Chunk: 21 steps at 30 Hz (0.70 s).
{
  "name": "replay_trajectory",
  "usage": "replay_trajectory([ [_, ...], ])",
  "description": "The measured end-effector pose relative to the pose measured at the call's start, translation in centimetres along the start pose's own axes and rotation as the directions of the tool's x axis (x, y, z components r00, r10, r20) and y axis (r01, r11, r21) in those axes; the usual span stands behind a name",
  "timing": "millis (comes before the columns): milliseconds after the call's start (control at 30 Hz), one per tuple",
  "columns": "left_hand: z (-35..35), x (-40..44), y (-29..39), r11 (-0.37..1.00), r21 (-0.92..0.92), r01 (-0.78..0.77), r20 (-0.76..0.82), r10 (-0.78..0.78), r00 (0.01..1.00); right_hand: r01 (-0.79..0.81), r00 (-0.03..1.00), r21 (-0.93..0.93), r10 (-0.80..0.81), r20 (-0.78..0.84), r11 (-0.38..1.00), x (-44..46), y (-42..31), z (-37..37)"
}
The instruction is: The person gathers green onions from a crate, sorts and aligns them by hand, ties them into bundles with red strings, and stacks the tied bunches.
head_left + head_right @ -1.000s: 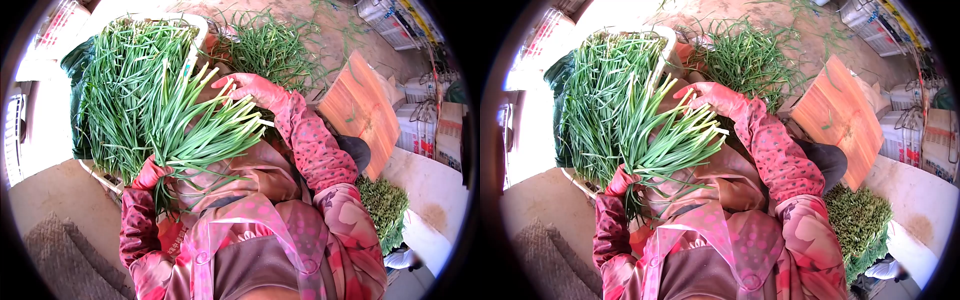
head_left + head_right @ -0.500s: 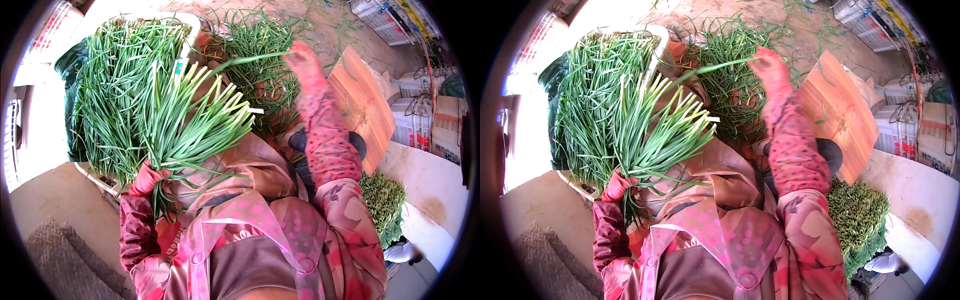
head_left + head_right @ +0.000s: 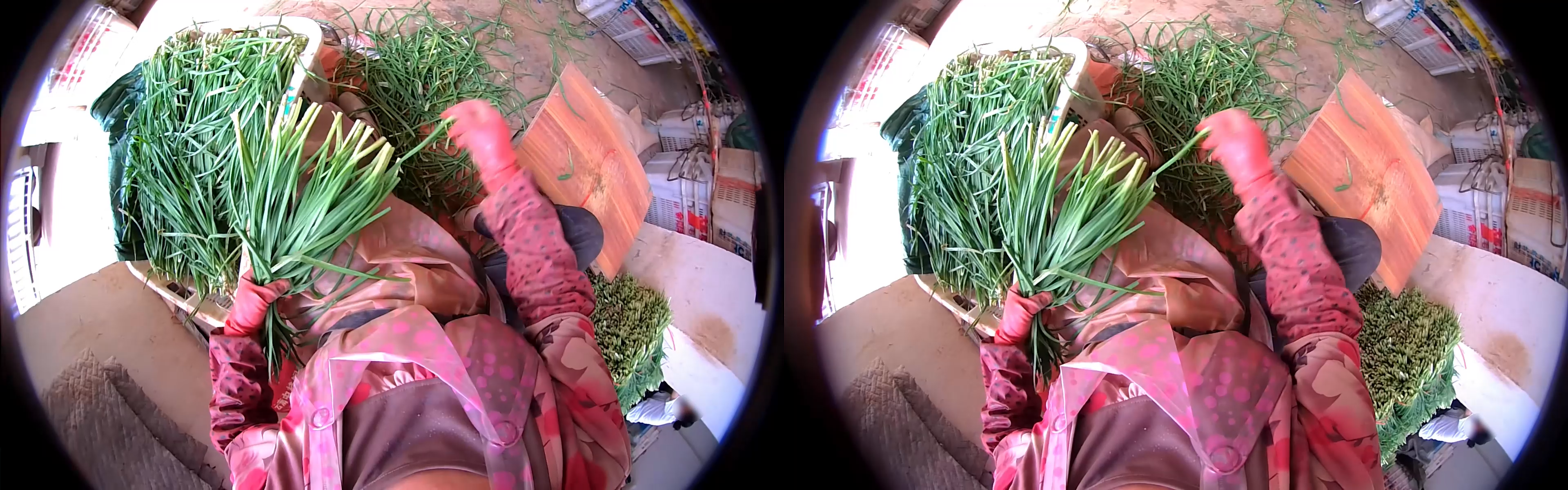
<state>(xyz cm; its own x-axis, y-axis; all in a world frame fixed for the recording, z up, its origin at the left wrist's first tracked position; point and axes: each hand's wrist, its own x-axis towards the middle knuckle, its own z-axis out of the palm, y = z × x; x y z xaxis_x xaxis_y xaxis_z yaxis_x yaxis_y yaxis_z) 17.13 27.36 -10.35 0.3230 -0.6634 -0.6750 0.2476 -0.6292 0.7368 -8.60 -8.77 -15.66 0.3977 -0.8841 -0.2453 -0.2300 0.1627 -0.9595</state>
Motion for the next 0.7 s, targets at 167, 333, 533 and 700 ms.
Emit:
replay_trajectory([
  [167,1.2,-0.8,1.4,0.999,-0.013,0.039,-0.041,-0.040,0.998,0.090,0.967,-0.412,-0.178,-0.181,0.907,6.0,3.1,-7.3],
  [333,0.7,-0.6,0.8,0.997,0.080,0.017,-0.043,-0.014,0.999,0.829,0.556,-0.231,-0.705,0.440,0.510,-2.3,-5.0,7.1],
  [533,0.2,-1.0,0.1,0.998,0.060,0.031,-0.029,-0.029,0.999,0.594,0.798,-0.643,-0.459,0.391,0.484,2.4,1.3,7.5],
  [700,0.0,-1.0,-1.6,0.995,-0.079,0.064,0.003,-0.064,0.998,-0.065,0.928,-0.070,0.086,0.362,0.995,0.5,-1.0,1.7],
])
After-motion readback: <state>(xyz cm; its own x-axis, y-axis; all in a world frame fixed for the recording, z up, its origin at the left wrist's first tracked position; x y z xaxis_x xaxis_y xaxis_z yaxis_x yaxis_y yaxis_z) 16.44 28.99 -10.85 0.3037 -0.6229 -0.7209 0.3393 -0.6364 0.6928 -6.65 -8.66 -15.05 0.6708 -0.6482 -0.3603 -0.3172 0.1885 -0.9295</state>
